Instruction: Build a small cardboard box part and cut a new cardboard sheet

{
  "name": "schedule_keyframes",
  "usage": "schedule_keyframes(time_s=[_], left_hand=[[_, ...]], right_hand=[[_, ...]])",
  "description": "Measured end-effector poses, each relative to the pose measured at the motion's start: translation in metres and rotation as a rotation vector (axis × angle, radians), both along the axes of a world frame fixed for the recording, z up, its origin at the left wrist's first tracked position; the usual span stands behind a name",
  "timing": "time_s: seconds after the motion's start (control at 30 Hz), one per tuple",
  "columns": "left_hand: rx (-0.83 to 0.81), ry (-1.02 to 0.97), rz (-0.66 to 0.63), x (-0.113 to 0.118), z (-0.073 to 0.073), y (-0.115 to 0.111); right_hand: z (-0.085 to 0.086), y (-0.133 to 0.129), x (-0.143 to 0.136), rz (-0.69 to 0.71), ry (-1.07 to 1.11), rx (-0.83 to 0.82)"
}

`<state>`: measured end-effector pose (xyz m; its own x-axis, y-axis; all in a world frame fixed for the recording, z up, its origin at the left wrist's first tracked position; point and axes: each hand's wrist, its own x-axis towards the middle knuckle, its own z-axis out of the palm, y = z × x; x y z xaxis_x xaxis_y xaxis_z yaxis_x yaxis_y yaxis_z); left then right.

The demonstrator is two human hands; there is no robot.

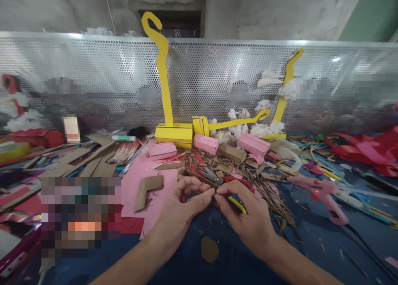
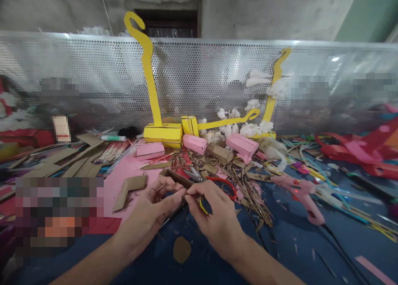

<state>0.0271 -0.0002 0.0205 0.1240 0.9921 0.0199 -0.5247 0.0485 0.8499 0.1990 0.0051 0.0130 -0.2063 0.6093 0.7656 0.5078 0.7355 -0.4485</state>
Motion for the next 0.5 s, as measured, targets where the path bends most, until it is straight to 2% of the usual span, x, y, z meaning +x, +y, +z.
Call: schedule_keyframes(time_s=[0.27, 0.5], left_hand=[[0.037, 0.082, 0.001, 0.0014, -0.0019, -0.0017], [0.060, 0.085, -0.021, -0.0003, -0.0031, -0.0014]], right_hand=[[-0.0031, 0.0009, -0.0010, 0.008, -0.041, 0.025], [-0.0016, 0.0002, -0.0025, 0.013, -0.062, -0.033]])
